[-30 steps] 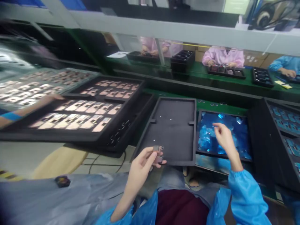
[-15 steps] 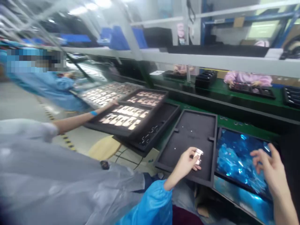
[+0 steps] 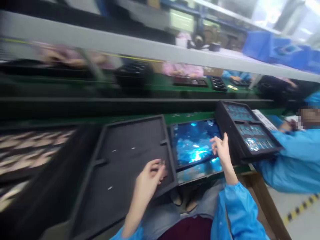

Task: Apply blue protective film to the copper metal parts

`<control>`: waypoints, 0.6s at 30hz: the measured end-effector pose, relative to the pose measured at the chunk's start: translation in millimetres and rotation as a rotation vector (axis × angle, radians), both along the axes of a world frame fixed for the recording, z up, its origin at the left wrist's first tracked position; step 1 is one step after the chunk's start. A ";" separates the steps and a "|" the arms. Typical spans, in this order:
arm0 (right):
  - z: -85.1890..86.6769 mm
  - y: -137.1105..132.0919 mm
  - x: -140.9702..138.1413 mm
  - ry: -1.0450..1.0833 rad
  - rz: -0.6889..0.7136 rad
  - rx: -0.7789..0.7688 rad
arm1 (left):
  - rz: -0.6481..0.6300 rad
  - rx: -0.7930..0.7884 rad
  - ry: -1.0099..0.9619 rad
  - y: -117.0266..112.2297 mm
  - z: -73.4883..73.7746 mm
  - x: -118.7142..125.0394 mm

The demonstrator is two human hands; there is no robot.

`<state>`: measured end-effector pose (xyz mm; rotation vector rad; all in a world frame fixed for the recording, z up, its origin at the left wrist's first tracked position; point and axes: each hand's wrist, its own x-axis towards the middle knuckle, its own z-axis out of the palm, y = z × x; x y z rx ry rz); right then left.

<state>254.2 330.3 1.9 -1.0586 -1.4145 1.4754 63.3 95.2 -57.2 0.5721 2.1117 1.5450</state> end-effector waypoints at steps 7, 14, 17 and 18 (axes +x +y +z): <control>4.9 -22.2 9.1 -0.110 0.424 0.015 | -0.100 -0.062 -0.009 1.7 7.7 -7.8; -4.2 102.5 -90.9 -0.659 0.334 0.298 | -0.115 -0.161 0.194 -3.4 9.7 -12.2; -7.1 176.3 -159.3 -0.888 0.222 0.374 | -0.085 -0.200 0.249 -10.9 4.7 -11.4; -11.1 196.1 -178.7 -0.935 0.201 0.375 | -0.078 -0.225 0.274 -14.4 3.7 -11.4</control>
